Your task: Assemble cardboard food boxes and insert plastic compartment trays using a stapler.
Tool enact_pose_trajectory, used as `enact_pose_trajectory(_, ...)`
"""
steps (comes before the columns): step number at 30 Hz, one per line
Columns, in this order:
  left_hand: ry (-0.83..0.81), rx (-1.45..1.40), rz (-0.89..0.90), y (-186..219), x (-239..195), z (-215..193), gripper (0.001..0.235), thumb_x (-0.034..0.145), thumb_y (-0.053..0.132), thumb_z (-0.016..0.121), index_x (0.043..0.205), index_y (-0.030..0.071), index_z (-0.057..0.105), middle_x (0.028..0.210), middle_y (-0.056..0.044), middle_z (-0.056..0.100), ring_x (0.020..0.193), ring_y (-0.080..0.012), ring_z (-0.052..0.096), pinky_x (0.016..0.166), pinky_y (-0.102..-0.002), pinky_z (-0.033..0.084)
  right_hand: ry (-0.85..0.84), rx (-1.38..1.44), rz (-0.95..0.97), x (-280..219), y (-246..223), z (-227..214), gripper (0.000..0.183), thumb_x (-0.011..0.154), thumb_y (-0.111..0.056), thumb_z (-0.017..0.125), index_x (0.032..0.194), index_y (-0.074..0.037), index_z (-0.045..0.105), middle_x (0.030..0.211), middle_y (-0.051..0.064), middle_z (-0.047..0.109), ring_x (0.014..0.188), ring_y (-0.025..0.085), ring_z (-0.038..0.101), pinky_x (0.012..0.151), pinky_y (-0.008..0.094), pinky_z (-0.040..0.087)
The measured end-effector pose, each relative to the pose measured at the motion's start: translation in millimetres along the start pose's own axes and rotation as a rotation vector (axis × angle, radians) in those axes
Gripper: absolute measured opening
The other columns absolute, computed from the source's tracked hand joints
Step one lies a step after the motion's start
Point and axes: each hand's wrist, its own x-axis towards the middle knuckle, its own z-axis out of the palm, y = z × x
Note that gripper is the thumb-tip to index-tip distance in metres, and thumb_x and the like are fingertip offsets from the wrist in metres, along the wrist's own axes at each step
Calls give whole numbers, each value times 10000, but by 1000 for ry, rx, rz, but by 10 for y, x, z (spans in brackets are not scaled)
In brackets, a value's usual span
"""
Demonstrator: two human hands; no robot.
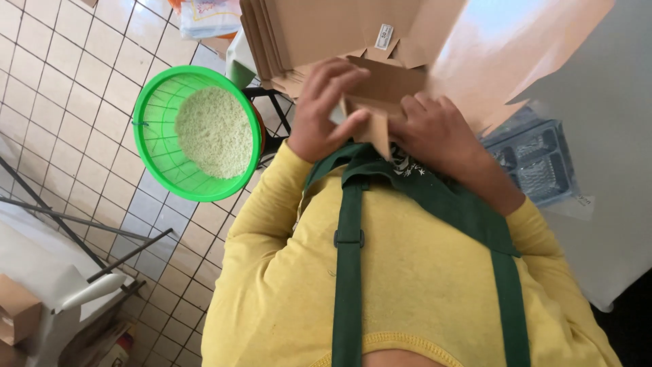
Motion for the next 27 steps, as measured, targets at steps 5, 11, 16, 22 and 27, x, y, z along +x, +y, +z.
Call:
enact_pose_trajectory(5, -205, 20, -179, -512, -571, 610, 169, 997, 233, 741, 992, 74, 682, 985, -80, 658, 1005, -310, 635, 930, -427, 517, 67, -289, -75, 73, 92, 259, 376, 866, -377, 759, 1098, -103, 648, 1023, 77, 588, 997, 255, 590, 817, 418, 429)
enact_pose_trajectory(11, -115, 141, -321, -736, -768, 940, 213, 945, 212, 740, 880, 43, 628, 902, -130, 569, 870, -346, 577, 786, -444, 492, 293, 14, -92, -61, 142, 437, 342, 930, -372, 784, 1040, -77, 650, 962, 78, 610, 949, 272, 601, 866, 430, 381)
enact_pose_trajectory(16, -71, 272, -360, -769, -810, 1015, 159, 942, 199, 681, 914, 54, 621, 990, -135, 552, 897, -338, 579, 791, -444, 495, 322, 162, -78, -122, 238, 547, 94, 1005, -128, 763, 981, -106, 675, 929, 31, 652, 914, 252, 625, 895, 407, 367)
enact_pose_trajectory(22, -415, 16, -193, -742, -765, 915, 205, 1018, 312, 630, 999, 108, 639, 1065, -125, 621, 1005, -347, 628, 757, -465, 483, 302, 139, -83, -63, 129, 318, 80, 957, -85, 756, 949, -105, 679, 922, 34, 654, 923, 252, 634, 939, 437, 400)
enact_pose_trajectory(27, -675, 65, -351, -753, -766, 845, 293, 1049, 384, 634, 1056, 95, 590, 987, -102, 682, 913, -383, 665, 797, -500, 503, 252, 697, -371, -210, -295, -513, 271, 859, 125, 614, 1064, -38, 684, 1082, 159, 689, 986, 314, 710, 820, 396, 612)
